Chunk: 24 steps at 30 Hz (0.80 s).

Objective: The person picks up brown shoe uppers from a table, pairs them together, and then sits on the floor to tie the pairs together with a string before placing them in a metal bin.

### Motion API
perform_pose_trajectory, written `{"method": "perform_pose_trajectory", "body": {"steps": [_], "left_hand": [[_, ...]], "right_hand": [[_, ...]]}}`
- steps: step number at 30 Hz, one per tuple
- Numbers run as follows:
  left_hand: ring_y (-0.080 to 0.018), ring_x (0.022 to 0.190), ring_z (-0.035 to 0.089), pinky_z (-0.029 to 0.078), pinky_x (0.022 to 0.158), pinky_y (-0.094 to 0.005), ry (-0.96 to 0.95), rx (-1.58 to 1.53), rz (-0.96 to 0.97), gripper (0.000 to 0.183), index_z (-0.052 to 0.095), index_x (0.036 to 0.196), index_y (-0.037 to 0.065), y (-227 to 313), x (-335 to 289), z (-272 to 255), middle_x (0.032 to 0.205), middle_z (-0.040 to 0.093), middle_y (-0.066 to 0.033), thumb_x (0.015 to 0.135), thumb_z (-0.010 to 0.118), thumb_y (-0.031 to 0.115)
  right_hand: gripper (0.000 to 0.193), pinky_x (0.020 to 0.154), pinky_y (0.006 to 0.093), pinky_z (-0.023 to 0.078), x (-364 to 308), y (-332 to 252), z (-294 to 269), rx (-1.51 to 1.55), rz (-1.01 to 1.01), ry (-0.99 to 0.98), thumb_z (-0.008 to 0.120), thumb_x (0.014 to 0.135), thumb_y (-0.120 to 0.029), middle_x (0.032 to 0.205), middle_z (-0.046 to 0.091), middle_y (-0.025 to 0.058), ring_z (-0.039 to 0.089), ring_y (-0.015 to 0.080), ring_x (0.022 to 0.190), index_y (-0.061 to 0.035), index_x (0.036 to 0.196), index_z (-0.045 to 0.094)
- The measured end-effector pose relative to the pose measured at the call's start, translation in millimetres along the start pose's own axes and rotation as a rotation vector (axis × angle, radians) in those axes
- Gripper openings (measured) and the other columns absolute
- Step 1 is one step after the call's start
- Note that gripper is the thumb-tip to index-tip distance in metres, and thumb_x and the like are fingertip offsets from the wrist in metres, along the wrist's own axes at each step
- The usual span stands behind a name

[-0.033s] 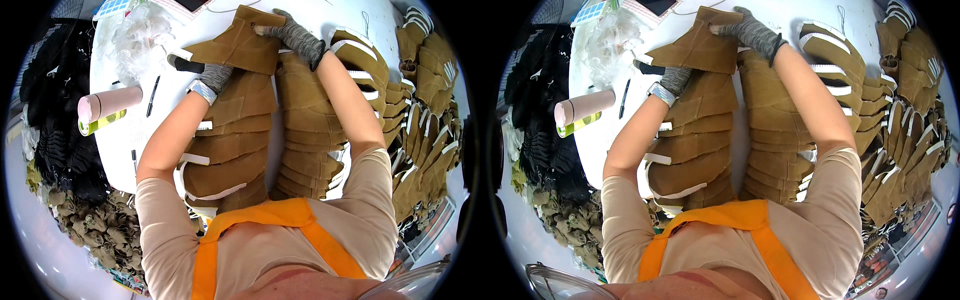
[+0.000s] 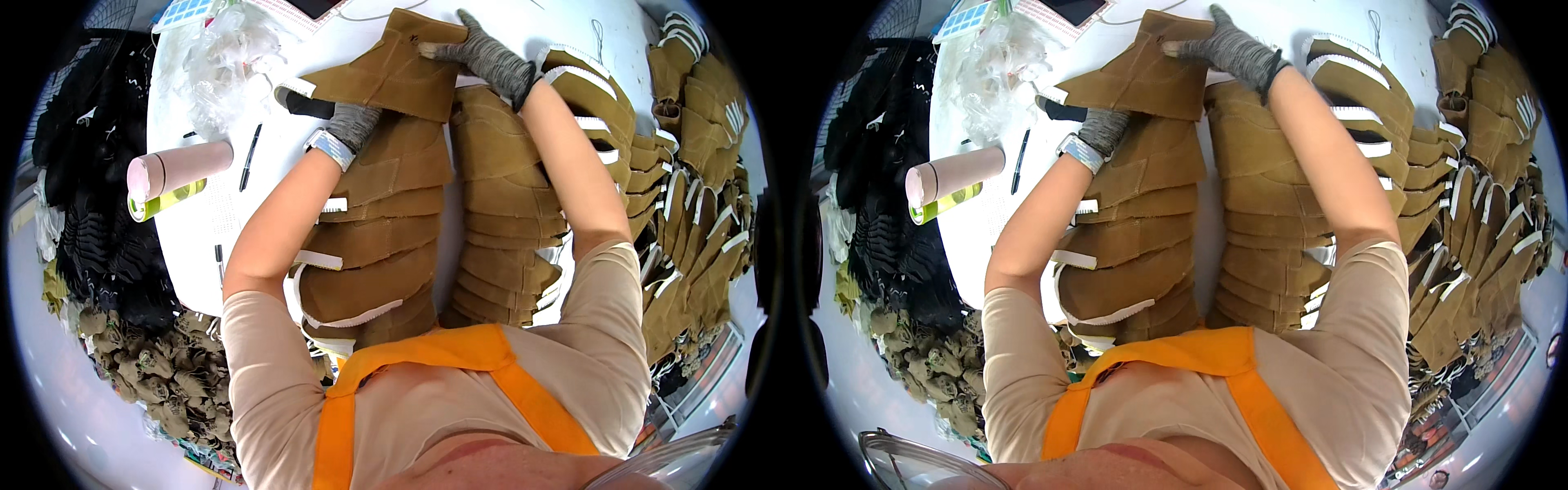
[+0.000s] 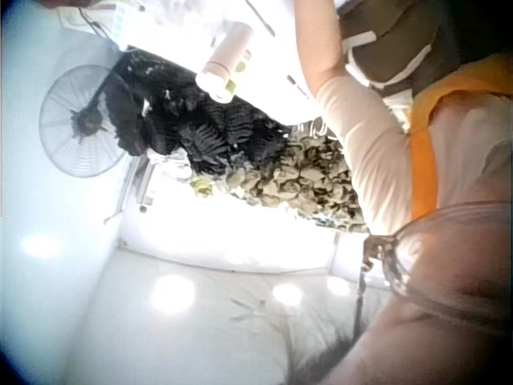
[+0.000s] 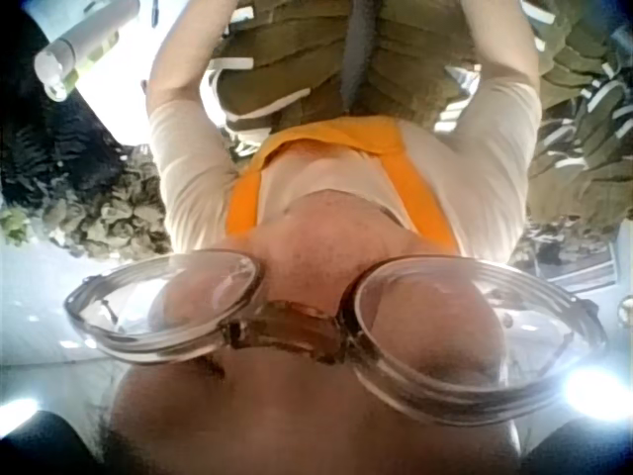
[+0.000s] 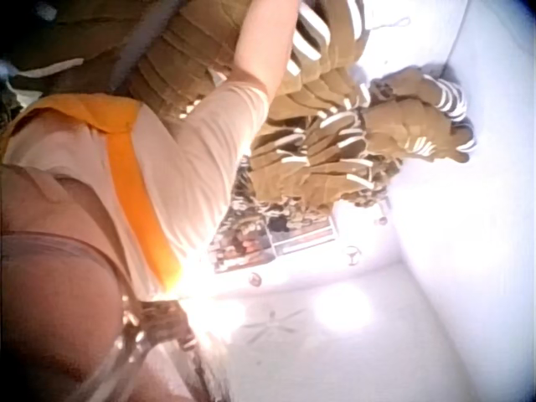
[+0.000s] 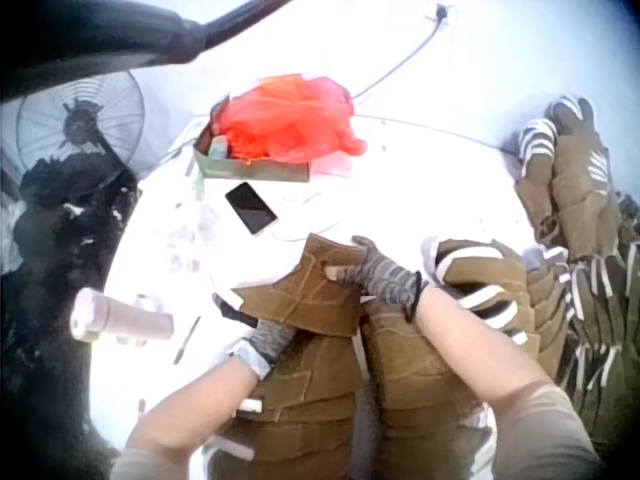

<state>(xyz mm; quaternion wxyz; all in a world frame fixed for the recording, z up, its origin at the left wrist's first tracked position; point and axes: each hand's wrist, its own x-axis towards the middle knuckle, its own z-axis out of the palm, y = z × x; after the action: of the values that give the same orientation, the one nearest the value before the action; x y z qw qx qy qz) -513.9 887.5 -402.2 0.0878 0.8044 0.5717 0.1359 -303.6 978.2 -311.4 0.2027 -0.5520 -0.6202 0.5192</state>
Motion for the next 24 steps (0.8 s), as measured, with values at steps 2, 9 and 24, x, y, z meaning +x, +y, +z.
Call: {"method": "perform_pose_trajectory", "body": {"steps": [2, 9, 24], "left_hand": [[-0.0322, 0.124, 0.043, 0.033, 0.105, -0.0412, 0.040, 0.048, 0.076, 0.042, 0.047, 0.132, 0.007, -8, 1, 8, 0.135, 0.046, -0.0159, 0.095, 0.041, 0.027], [-0.0316, 0.126, 0.043, 0.033, 0.104, -0.0462, -0.174, 0.238, 0.064, 0.044, 0.045, 0.135, 0.009, 0, 7, 6, 0.136, 0.046, -0.0133, 0.096, 0.039, 0.027], [-0.0278, 0.132, 0.034, 0.027, 0.109, -0.0401, -0.312, -0.045, -0.099, 0.052, 0.036, 0.141, 0.013, 24, -4, -1, 0.146, 0.034, -0.0103, 0.095, 0.044, 0.038]], "right_hand": [[0.044, 0.087, 0.0315, 0.048, 0, -12, -13, -0.110, -0.181, -0.127, 0.069, 0.084, -0.030, 0.105, 0.065, 0.0095, 0.061, 0.0195, 0.097, -0.0031, 0.116, 0.058], [0.026, 0.077, 0.0320, 0.047, 71, 7, -73, -0.173, 0.003, -0.406, 0.051, 0.096, -0.027, 0.085, 0.063, 0.0046, 0.055, 0.0130, 0.080, -0.0080, 0.094, 0.068], [0.040, 0.084, 0.0312, 0.048, 95, 20, -47, -0.413, -0.301, -0.725, 0.062, 0.085, -0.013, 0.116, 0.063, 0.0125, 0.061, 0.0212, 0.098, -0.0046, 0.123, 0.056]]}}
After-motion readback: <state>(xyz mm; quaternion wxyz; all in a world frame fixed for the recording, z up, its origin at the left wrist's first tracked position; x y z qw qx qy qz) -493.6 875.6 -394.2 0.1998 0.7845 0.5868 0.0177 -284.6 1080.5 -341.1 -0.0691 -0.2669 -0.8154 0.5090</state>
